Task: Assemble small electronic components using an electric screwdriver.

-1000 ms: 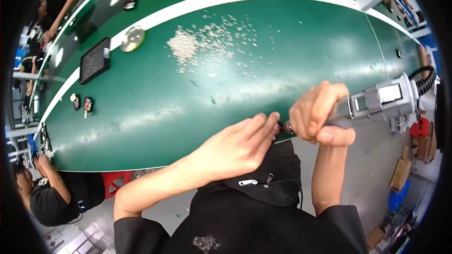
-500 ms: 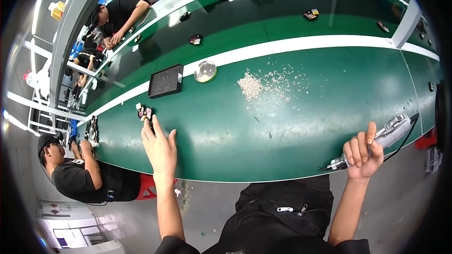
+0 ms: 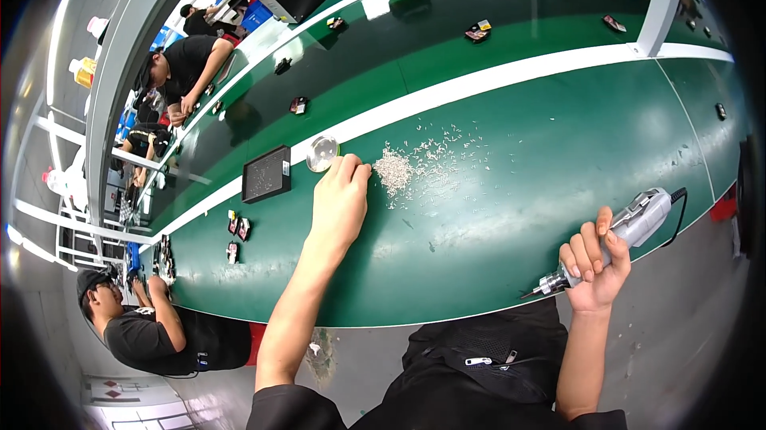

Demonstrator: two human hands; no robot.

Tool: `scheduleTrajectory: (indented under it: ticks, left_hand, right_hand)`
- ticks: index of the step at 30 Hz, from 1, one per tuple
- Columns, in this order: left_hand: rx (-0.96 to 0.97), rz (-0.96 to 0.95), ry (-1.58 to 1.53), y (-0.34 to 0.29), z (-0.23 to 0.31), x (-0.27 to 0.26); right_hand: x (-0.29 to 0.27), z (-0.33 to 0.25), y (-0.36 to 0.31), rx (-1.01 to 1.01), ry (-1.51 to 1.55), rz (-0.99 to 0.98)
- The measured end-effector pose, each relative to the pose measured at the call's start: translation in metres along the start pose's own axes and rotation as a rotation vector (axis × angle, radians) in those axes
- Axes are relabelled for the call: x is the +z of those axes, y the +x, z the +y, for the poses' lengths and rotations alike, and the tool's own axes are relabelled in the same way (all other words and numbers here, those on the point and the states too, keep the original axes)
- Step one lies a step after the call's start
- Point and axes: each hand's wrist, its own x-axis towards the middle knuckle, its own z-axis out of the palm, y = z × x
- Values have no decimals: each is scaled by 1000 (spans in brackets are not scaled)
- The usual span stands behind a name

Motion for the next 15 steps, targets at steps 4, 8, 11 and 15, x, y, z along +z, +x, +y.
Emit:
scheduleTrajectory:
  ticks: [4,8,11,15]
  left_hand:
    - [104,-11,11,1,-5,-1]
    - [-5,69,-135,-4,2,-3]
    - [-315,7,-427,-26,17,-14]
    - [-311,43,-784,-48,59,-35]
  right_hand:
    - [-2,-2,-2,-8,17,-8]
    - [-2,-3,-5,-20,15,7]
    - [-2,-1,-4,-1,15,2]
    - [3,1,-2,-11,-12,10]
